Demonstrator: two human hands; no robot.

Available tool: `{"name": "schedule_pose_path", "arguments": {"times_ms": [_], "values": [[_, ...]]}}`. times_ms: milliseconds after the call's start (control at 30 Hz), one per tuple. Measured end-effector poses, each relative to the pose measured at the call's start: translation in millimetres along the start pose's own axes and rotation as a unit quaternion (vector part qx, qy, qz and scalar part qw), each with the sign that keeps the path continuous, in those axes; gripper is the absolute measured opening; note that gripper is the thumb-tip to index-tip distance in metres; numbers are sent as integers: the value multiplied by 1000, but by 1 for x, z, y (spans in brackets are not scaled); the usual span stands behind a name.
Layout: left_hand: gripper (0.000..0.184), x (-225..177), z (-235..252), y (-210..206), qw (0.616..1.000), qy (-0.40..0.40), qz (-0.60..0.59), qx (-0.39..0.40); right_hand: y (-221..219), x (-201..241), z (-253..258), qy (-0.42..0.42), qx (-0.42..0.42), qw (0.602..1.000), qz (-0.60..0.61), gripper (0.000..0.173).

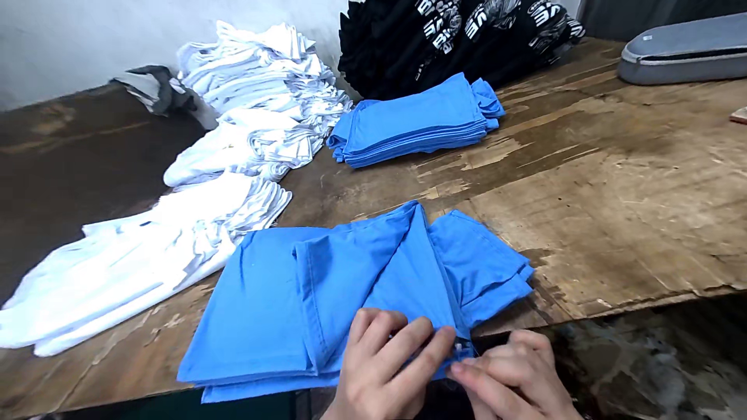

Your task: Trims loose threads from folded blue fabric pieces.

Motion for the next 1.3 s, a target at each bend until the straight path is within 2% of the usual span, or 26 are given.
{"name": "schedule_pose_path", "arguments": {"times_ms": [67, 133, 233, 267, 300, 367, 400, 433, 467, 500, 533, 600, 633, 667, 733, 900, 1000, 1067, 1133, 1200, 1233, 1300], "values": [[14, 3, -1, 0, 1000, 1, 0, -4, 2, -4, -2, -9, -9, 1000, 9, 8], [13, 7, 0, 0, 999, 34, -6, 3, 4, -10, -4, -30, -16, 999, 18, 7], [37, 26, 3, -8, 985, 131, -52, 101, -8, -25, -5, -82, 27, 996, 36, 25], [31, 36, 2, -6, 977, 161, -70, 123, -11, -32, -5, -93, 52, 992, 65, 23], [17, 49, 2, 4, 973, 194, -72, 102, -10, -38, -3, -99, 69, 988, 98, 14], [11, 77, 2, 49, 962, 269, 15, -55, 5, -49, 6, -117, 144, 976, 111, 3], [17, 87, 2, 72, 943, 297, 65, -133, 14, -52, 11, -133, 191, 967, 105, 6], [28, 92, 3, 87, 932, 311, 91, -166, 21, -53, 14, -148, 236, 956, 96, 13], [35, 89, 7, 90, 934, 308, 92, -158, 26, -52, 18, -159, 263, 947, 89, 23], [38, 80, 10, 82, 949, 287, 60, -119, 26, -51, 21, -166, 264, 945, 94, 30], [39, 68, 13, 66, 964, 262, 13, -50, 21, -49, 23, -171, 241, 949, 112, 35], [42, 48, 14, 22, 970, 201, -71, 114, 2, -48, 21, -181, 180, 959, 124, 38], [30, 43, 10, 5, 968, 167, -92, 164, -7, -51, 18, -184, 161, 963, 111, 34], [16, 41, 7, -5, 968, 143, -97, 183, -13, -53, 15, -184, 149, 967, 93, 25], [9, 48, 6, -1, 970, 127, -110, 178, -14, -55, 14, -173, 127, 971, 104, 13], [8, 62, 4, 24, 973, 145, -77, 159, 2, -65, 15, -219, 143, 955, 141, 23], [15, 59, 3, 18, 970, 153, -82, 170, -4, -58, 17, -174, 162, 969, 71, 26], [16, 61, 4, 21, 971, 178, -86, 131, -9, -49, 15, -107, 158, 982, 4, 23], [15, 77, 5, 49, 970, 242, -36, -11, -5, -47, 16, -87, 136, 986, 31, 15], [24, 94, 3, 89, 941, 301, 59, -140, 9, -51, 20, -99, 179, 970, 128, 19], [29, 94, 4, 100, 934, 311, 89, -155, 16, -55, 20, -100, 233, 952, 171, 23], [29, 70, 10, 95, 954, 275, 80, -88, 26, -60, 19, -101, 320, 919, 209, 25]]}}
Point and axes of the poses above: each hand's wrist, its own z-axis towards the middle knuckle, its own y-axis out of the back of the hand, x = y × z, the point moved 6 cm from there along z, towards the middle knuckle, and after that the axes turned 1 degree about -x, right-handed, at the moved point
